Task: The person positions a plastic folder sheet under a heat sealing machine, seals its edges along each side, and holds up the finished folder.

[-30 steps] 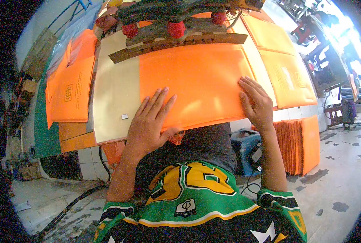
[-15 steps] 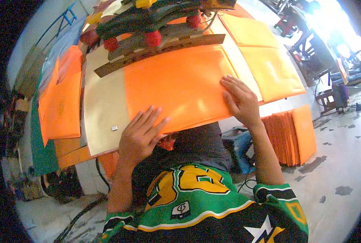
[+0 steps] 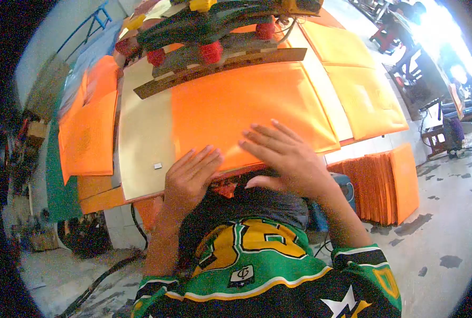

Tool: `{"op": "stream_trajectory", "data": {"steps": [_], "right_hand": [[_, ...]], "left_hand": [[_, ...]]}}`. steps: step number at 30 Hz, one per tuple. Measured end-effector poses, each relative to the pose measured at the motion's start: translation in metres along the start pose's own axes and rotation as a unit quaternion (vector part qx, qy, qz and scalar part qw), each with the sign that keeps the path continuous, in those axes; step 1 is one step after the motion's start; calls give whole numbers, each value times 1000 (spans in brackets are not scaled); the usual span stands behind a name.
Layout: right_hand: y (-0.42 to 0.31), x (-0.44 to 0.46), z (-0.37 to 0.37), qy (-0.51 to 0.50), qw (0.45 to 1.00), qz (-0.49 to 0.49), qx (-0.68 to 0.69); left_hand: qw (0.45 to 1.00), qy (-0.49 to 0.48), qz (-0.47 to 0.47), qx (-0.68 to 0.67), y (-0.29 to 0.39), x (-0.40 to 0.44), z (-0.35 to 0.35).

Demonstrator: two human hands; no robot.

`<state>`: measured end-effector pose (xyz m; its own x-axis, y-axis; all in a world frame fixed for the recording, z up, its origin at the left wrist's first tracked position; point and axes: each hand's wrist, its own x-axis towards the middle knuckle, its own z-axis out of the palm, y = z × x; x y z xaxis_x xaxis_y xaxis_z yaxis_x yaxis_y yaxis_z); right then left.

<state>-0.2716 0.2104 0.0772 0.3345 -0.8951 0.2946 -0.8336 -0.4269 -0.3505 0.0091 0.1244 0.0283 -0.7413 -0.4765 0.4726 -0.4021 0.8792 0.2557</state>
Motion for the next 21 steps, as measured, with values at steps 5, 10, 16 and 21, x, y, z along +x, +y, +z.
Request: {"op": "stream_trajectory", "data": {"steps": [5, 10, 16, 21], "right_hand": [[-2, 5, 23, -9, 998, -24, -49], [1, 2, 26, 10, 998, -13, -53], [2, 0, 29, 44, 999, -9, -16], [7, -2, 30, 64, 998, -10, 9]], "left_hand": [[1000, 15, -3, 15, 8, 7, -6], [999, 37, -9, 5, 10, 8, -5], [999, 43, -17, 12, 14, 12, -7], [999, 48, -17, 16, 17, 15, -10]]}}
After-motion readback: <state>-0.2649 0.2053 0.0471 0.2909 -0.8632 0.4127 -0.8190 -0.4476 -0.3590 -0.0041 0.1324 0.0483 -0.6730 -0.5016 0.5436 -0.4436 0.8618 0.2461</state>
